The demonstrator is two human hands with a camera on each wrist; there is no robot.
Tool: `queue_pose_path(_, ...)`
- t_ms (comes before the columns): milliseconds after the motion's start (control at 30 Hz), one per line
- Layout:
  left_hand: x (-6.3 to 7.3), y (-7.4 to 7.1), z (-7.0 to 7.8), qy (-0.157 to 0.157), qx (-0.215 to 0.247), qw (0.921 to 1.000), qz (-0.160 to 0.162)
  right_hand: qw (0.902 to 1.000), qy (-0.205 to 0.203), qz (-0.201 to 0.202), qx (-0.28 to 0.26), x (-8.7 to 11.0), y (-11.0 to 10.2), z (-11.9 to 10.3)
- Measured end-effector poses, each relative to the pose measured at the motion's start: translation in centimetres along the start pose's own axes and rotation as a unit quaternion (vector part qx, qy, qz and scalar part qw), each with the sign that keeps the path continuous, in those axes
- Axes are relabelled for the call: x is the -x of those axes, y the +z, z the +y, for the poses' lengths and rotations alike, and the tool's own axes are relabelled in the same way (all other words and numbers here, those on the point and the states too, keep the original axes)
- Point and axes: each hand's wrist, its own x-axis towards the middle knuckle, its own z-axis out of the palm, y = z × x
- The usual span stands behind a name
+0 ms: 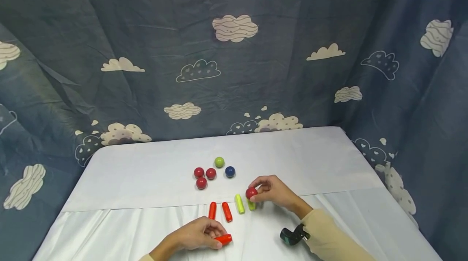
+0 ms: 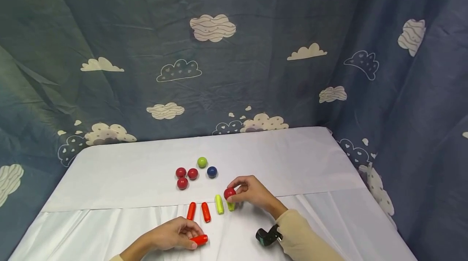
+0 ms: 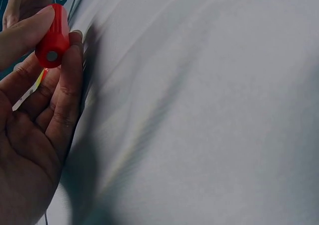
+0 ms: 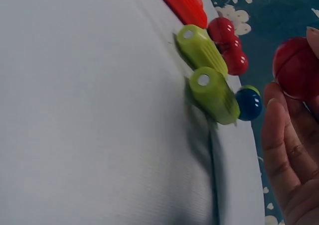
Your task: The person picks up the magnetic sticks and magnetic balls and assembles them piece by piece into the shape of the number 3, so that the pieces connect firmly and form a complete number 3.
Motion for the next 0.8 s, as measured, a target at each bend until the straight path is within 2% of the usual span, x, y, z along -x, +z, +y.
queue_pose_path(200, 0.0, -0.2, -0.1, -0.007, -0.004, 0.9999, 0.009, 0.9986, 0.000, -0.052, -0.007, 0.3, 1.0, 0.4)
queue_pose_path(400, 0.0, -0.2, -0.1, 0.000, 0.000, 1.0000, 0.009, 0.9966, 0.024, -0.079, 0.000, 0.6, 1.4, 0.0)
queue_pose_path(633, 0.0, -0.1, 0.0, 0.003, 0.013, 0.9998, 0.014, 0.9934, 0.011, -0.112, 0.023, 1.0, 2.3, -0.4)
queue_pose_path(800, -0.1, -0.1, 0.0, -0.001, 0.024, 0.9997, 0.008, 0.9893, 0.019, -0.142, 0.029, 1.1, 3.1, 0.0)
